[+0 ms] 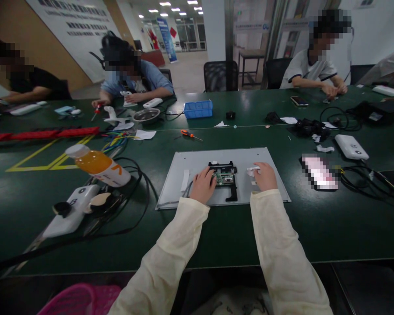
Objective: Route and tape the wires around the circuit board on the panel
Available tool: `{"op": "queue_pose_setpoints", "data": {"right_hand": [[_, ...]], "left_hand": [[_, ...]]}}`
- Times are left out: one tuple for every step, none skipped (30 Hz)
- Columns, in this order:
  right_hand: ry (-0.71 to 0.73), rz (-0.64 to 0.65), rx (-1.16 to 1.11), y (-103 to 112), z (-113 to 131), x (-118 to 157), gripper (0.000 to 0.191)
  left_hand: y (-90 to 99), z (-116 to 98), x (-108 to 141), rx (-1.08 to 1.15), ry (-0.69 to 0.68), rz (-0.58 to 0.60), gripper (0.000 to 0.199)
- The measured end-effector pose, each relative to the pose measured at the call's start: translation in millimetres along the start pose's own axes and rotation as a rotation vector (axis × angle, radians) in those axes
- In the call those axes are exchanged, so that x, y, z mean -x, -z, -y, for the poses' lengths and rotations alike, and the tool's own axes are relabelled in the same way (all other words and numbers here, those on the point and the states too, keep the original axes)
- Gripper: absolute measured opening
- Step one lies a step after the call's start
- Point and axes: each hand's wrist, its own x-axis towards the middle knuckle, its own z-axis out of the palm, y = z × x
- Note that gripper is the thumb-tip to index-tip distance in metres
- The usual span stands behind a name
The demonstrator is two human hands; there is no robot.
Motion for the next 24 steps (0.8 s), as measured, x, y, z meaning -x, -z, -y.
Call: {"op": "queue_pose_setpoints", "data": {"right_hand": [[-0.011, 0.021, 0.015, -2.0, -0.9, 0.5, 0.03], [-0.024, 0.04, 0.03, -4.0, -1.7, 0.8, 0.029], [-0.041, 0.055, 0.041, -5.6, -2.4, 1.1, 0.028], [-0.059, 0.067, 0.047, -6.8, -2.9, 1.3, 0.027], [-0.075, 0.076, 0.048, -7.4, -3.1, 1.4, 0.026], [-0.089, 0.083, 0.047, -7.6, -3.0, 1.5, 0.024], [-0.098, 0.089, 0.045, -7.3, -2.5, 1.6, 0.023], [-0.103, 0.095, 0.042, -6.9, -1.6, 1.7, 0.022], [-0.103, 0.098, 0.04, -6.4, -0.4, 1.9, 0.02], [-0.101, 0.1, 0.038, -6.1, 1.2, 2.1, 0.019], [-0.099, 0.099, 0.033, -6.0, 3.0, 2.5, 0.017], [-0.096, 0.1, 0.022, -6.1, 4.9, 2.8, 0.016], [-0.091, 0.102, 0.004, -6.4, 6.8, 3.2, 0.014], [-0.088, 0.105, -0.02, -6.9, 8.6, 3.6, 0.013], [-0.086, 0.109, -0.046, -7.5, 10.2, 3.9, 0.012], [-0.087, 0.11, -0.072, -8.2, 11.7, 4.1, 0.012], [-0.089, 0.109, -0.096, -8.7, 13.1, 4.2, 0.012], [-0.092, 0.104, -0.121, -9.2, 14.3, 4.2, 0.011], [-0.096, 0.096, -0.152, -9.6, 15.6, 4.0, 0.011], [-0.102, 0.088, -0.192, -9.8, 16.9, 3.7, 0.01], [-0.112, 0.082, -0.239, -9.9, 18.2, 3.4, 0.011], [-0.126, 0.08, -0.291, -9.8, 19.7, 3.2, 0.013], [-0.139, 0.087, -0.343, -9.8, 21.3, 3.0, 0.015], [-0.148, 0.107, -0.392, -9.6, 22.9, 2.8, 0.018]], "left_hand": [[-0.2, -0.1, 0.2, -0.002, 0.001, 0.0, 0.037], [-0.3, -0.3, 0.3, -0.004, 0.003, 0.001, 0.036], [-0.3, -0.5, 0.5, -0.007, 0.005, 0.002, 0.036], [-0.3, -0.8, 0.6, -0.01, 0.007, 0.003, 0.036], [-0.2, -1.1, 0.7, -0.011, 0.008, 0.002, 0.036], [-0.1, -1.3, 0.7, -0.012, 0.008, 0.002, 0.037], [0.0, -1.5, 0.7, -0.012, 0.008, 0.002, 0.037], [0.1, -1.7, 0.6, -0.012, 0.01, 0.005, 0.036], [0.1, -1.8, 0.6, -0.011, 0.012, 0.009, 0.036], [-0.1, -1.7, 0.5, -0.01, 0.014, 0.012, 0.036], [-0.4, -1.6, 0.3, -0.009, 0.016, 0.013, 0.036], [-0.8, -1.4, 0.2, -0.008, 0.016, 0.011, 0.036], [-1.4, -1.2, -0.1, -0.006, 0.013, 0.006, 0.036], [-2.1, -0.8, -0.3, -0.004, 0.007, -0.001, 0.036], [-2.8, -0.5, -0.6, -0.003, 0.0, -0.008, 0.036], [-3.5, -0.2, -0.9, -0.004, -0.005, -0.014, 0.036], [-4.2, 0.1, -1.2, -0.006, -0.008, -0.02, 0.036], [-4.9, 0.4, -1.4, -0.01, -0.008, -0.024, 0.036], [-5.5, 0.6, -1.7, -0.014, -0.007, -0.026, 0.036], [-6.0, 0.8, -1.9, -0.017, -0.006, -0.029, 0.035], [-6.4, 1.0, -2.0, -0.019, -0.007, -0.031, 0.035], [-6.5, 1.3, -2.0, -0.019, -0.01, -0.033, 0.035], [-6.4, 1.5, -2.0, -0.018, -0.014, -0.037, 0.035], [-5.9, 1.7, -1.9, -0.018, -0.016, -0.044, 0.036]]}}
